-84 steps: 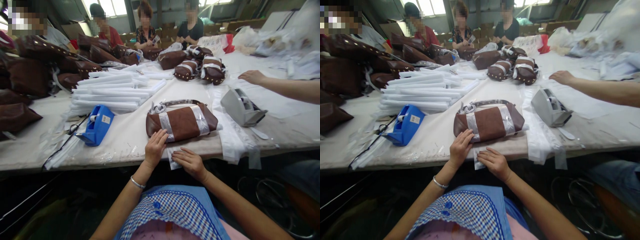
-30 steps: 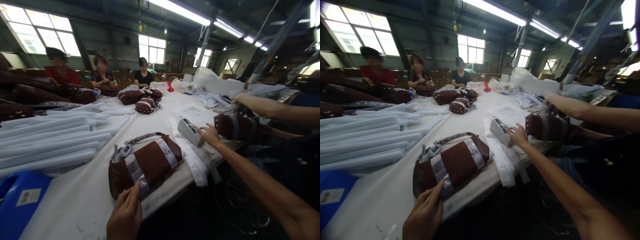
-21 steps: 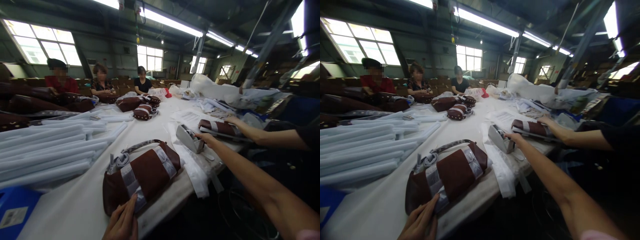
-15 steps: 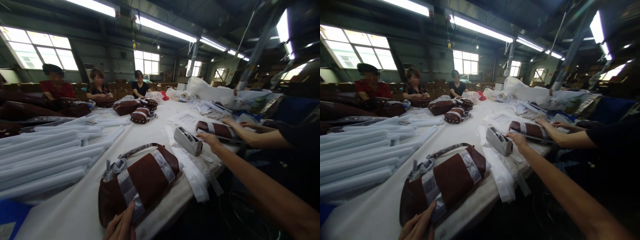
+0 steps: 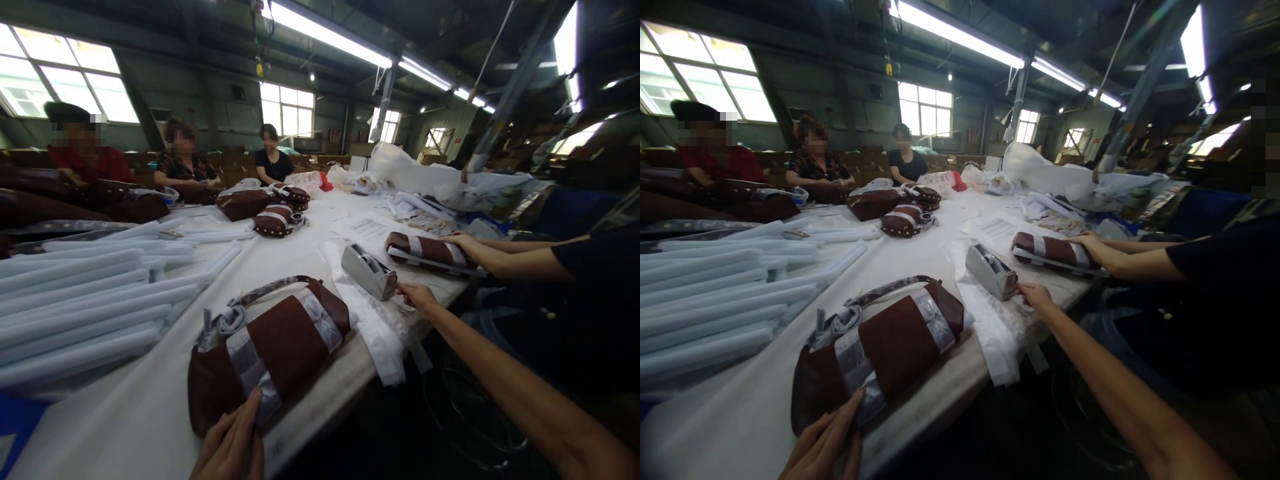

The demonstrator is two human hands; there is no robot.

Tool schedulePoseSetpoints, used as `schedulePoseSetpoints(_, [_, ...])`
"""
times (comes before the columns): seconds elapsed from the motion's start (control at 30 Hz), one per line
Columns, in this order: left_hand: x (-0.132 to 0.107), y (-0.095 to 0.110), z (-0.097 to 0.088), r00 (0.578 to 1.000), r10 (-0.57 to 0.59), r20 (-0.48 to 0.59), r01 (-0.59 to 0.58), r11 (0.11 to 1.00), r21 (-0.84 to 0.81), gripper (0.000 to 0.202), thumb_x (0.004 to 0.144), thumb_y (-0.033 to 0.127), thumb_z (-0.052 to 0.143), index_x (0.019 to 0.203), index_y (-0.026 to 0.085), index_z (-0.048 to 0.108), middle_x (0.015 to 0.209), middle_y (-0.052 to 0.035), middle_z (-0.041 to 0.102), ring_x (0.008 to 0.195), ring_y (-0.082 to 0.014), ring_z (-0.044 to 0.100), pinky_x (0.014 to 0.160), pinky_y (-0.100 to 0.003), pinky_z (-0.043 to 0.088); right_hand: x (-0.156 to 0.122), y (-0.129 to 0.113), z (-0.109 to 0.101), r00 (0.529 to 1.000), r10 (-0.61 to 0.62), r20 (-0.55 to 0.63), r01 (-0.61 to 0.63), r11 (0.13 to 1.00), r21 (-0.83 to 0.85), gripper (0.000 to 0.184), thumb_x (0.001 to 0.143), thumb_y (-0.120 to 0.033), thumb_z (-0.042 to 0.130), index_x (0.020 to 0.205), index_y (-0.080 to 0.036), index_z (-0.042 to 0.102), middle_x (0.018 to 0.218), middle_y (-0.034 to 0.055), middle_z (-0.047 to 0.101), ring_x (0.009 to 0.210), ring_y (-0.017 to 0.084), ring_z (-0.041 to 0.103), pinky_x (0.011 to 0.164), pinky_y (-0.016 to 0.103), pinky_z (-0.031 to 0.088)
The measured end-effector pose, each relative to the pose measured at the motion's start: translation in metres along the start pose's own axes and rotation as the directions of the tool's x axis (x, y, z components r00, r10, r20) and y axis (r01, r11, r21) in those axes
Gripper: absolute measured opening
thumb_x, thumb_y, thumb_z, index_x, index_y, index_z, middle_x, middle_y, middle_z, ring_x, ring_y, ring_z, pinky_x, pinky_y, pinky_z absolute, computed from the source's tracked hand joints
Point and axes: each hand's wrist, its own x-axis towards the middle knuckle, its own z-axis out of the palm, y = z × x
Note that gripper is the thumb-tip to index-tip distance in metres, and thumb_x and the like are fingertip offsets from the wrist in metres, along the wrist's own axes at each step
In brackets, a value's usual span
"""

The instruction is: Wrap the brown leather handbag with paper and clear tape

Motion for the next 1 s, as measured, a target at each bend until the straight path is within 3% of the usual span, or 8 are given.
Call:
schedulePoseSetpoints(0.1, [0.001, 0.006, -0.003, 0.999, -0.046, -0.002, 0.046, 0.999, -0.005, 0.073, 0.092, 0.011, 0.051, 0.157, 0.031, 0.024, 0.116, 0.0024, 0.073, 0.097, -0.02, 0.069, 0.096, -0.033, 0.054, -0.007, 0.0, -0.015, 0.992, -0.124, -0.037, 0.118, 0.983, -0.14, 0.022, 0.074, -0.04, 0.067, 0.067, -0.02, 0.072, 0.063, 0.0044, 0.067, 0.053, 0.016, 0.051, 0.054, 0.03, 0.045])
schedulePoseSetpoints(0.2, [0.0, 0.012, -0.005, 0.992, -0.128, 0.009, 0.128, 0.992, 0.017, 0.068, 0.092, 0.013, 0.052, 0.154, 0.031, 0.032, 0.115, 0.0006, 0.073, 0.099, -0.0205, 0.068, 0.097, -0.034, 0.053, -0.032, -0.008, -0.035, 0.953, -0.295, 0.065, 0.302, 0.918, -0.256, 0.015, 0.076, -0.037, 0.068, 0.077, -0.024, 0.077, 0.078, 0.0051, 0.072, 0.079, 0.023, 0.062, 0.074, 0.033, 0.049])
schedulePoseSetpoints(0.27, [-0.001, 0.014, -0.007, 0.985, -0.17, 0.022, 0.169, 0.985, 0.032, 0.065, 0.091, 0.013, 0.054, 0.152, 0.032, 0.038, 0.115, 0.0008, 0.073, 0.101, -0.0206, 0.067, 0.094, -0.033, 0.053, -0.056, -0.021, -0.043, 0.848, -0.462, 0.259, 0.528, 0.773, -0.351, 0.02, 0.082, -0.037, 0.064, 0.091, -0.027, 0.079, 0.089, 0.0049, 0.074, 0.087, 0.025, 0.064, 0.08, 0.035, 0.048])
schedulePoseSetpoints(0.37, [0.0, 0.018, -0.01, 0.976, -0.212, 0.057, 0.211, 0.977, 0.027, 0.064, 0.089, 0.012, 0.056, 0.148, 0.031, 0.044, 0.114, 0.0009, 0.073, 0.104, -0.0196, 0.067, 0.09, -0.029, 0.054, -0.096, -0.052, -0.035, 0.559, -0.586, 0.587, 0.826, 0.46, -0.327, 0.029, 0.093, -0.039, 0.053, 0.105, -0.029, 0.077, 0.096, 0.0047, 0.076, 0.085, 0.022, 0.066, 0.077, 0.034, 0.049])
schedulePoseSetpoints(0.53, [0.004, 0.023, -0.015, 0.939, -0.325, 0.116, 0.331, 0.943, -0.037, 0.064, 0.085, 0.012, 0.06, 0.146, 0.027, 0.048, 0.111, -0.0025, 0.073, 0.105, -0.0188, 0.066, 0.09, -0.027, 0.056, -0.159, -0.107, 0.022, 0.189, -0.561, 0.806, 0.947, 0.321, 0.001, 0.025, 0.095, -0.041, 0.054, 0.1, -0.03, 0.077, 0.087, 0.0038, 0.075, 0.077, 0.018, 0.067, 0.071, 0.029, 0.05])
schedulePoseSetpoints(0.7, [0.004, 0.027, -0.015, 0.923, -0.364, 0.125, 0.375, 0.923, -0.085, 0.063, 0.082, 0.008, 0.061, 0.142, 0.024, 0.051, 0.114, -0.0041, 0.071, 0.11, -0.0193, 0.063, 0.096, -0.028, 0.054, -0.19, -0.142, 0.108, -0.165, -0.524, 0.836, 0.912, 0.242, 0.332, 0.025, 0.094, -0.041, 0.057, 0.089, -0.026, 0.076, 0.079, 0.0018, 0.072, 0.068, 0.014, 0.064, 0.063, 0.025, 0.045])
schedulePoseSetpoints(0.83, [0.005, 0.03, -0.013, 0.904, -0.41, 0.124, 0.423, 0.9, -0.109, 0.064, 0.081, 0.006, 0.06, 0.142, 0.022, 0.05, 0.114, -0.005, 0.07, 0.111, -0.02, 0.062, 0.097, -0.03, 0.054, -0.19, -0.159, 0.172, -0.31, -0.393, 0.865, 0.915, 0.124, 0.384, 0.024, 0.091, -0.039, 0.06, 0.082, -0.025, 0.077, 0.075, 0.001, 0.073, 0.067, 0.015, 0.063, 0.062, 0.025, 0.04])
schedulePoseSetpoints(1.0, [0.008, 0.032, -0.012, 0.858, -0.494, 0.138, 0.511, 0.848, -0.143, 0.075, 0.078, 0.005, 0.06, 0.147, 0.025, 0.042, 0.114, -0.0047, 0.069, 0.107, -0.0203, 0.064, 0.093, -0.03, 0.056, -0.193, -0.175, 0.214, -0.348, -0.199, 0.916, 0.936, -0.026, 0.35, 0.015, 0.084, -0.031, 0.065, 0.084, -0.027, 0.079, 0.072, 0.0011, 0.075, 0.059, 0.015, 0.06, 0.057, 0.027, 0.033])
